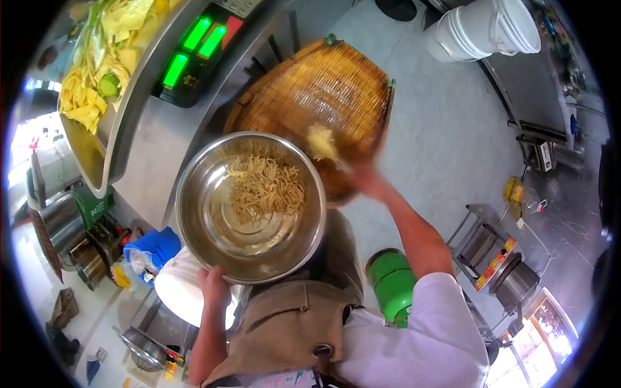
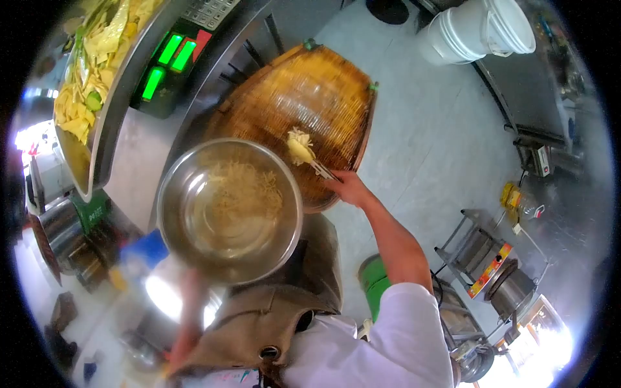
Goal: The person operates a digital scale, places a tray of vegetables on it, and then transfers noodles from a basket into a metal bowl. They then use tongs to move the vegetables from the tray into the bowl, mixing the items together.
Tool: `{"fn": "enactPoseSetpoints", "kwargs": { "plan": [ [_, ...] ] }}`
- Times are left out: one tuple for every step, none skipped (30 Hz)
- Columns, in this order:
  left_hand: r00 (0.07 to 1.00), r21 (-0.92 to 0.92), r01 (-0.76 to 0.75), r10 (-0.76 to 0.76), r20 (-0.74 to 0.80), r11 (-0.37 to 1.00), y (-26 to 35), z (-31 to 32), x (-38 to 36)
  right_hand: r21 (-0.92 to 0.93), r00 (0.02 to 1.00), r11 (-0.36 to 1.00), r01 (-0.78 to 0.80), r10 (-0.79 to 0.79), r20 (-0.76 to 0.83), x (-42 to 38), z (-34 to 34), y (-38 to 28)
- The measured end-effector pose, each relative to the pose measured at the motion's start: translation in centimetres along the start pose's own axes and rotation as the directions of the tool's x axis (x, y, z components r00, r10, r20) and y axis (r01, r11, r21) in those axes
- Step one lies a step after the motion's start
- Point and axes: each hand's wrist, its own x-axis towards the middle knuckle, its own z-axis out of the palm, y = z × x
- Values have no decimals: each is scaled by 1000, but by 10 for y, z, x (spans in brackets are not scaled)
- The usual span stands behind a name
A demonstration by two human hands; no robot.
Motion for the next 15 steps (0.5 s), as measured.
{"fn": "enactPoseSetpoints", "kwargs": {
  "plan": [
    [1000,19,2,-2,-13,1000,4,4,-1,33,1000,999,-22,22,-18,-11,-4,-14],
    [1000,15,22,-22,-14,1000,11,8,-3,48,998,997,-59,60,-25,-27,-13,-38],
    [999,11,41,-41,-16,999,19,11,-5,75,996,993,-88,90,-24,-42,-25,-65],
    [997,-17,77,-77,-4,997,28,16,-7,101,992,988,-118,121,-23,-58,-36,-92],
    [994,-47,113,-113,3,993,35,19,-9,139,989,980,-141,144,-12,-74,-48,-122],
    [999,-150,35,-40,-30,988,34,25,-12,176,986,970,-165,167,7,-88,-56,-148],
    [999,-168,36,-39,-16,985,27,22,-8,169,990,976,-137,137,12,-102,-60,-172],
    [998,-173,56,-56,1,983,33,23,-12,161,994,981,-108,107,14,-116,-64,-193],
    [997,-181,72,-69,24,981,40,26,-16,150,997,986,-74,73,11,-125,-63,-207],
    [996,-190,70,-57,70,979,46,26,-19,106,1000,994,-6,5,9,-133,-58,-214],
    [992,-198,66,-43,119,978,52,25,-23,63,998,996,63,-63,7,-142,-53,-221],
    [985,-202,61,-26,170,978,57,26,-25,21,991,991,130,-131,4,-147,-52,-230],
    [982,-210,40,0,187,977,59,27,-27,-211,992,969,128,-123,36,-148,-49,-239],
    [978,-217,21,25,206,976,60,28,-28,-432,992,893,123,-107,60,-150,-44,-251],
    [973,-224,2,50,226,974,68,34,-31,-631,994,768,113,-85,74,-153,-41,-260]
  ]
}}
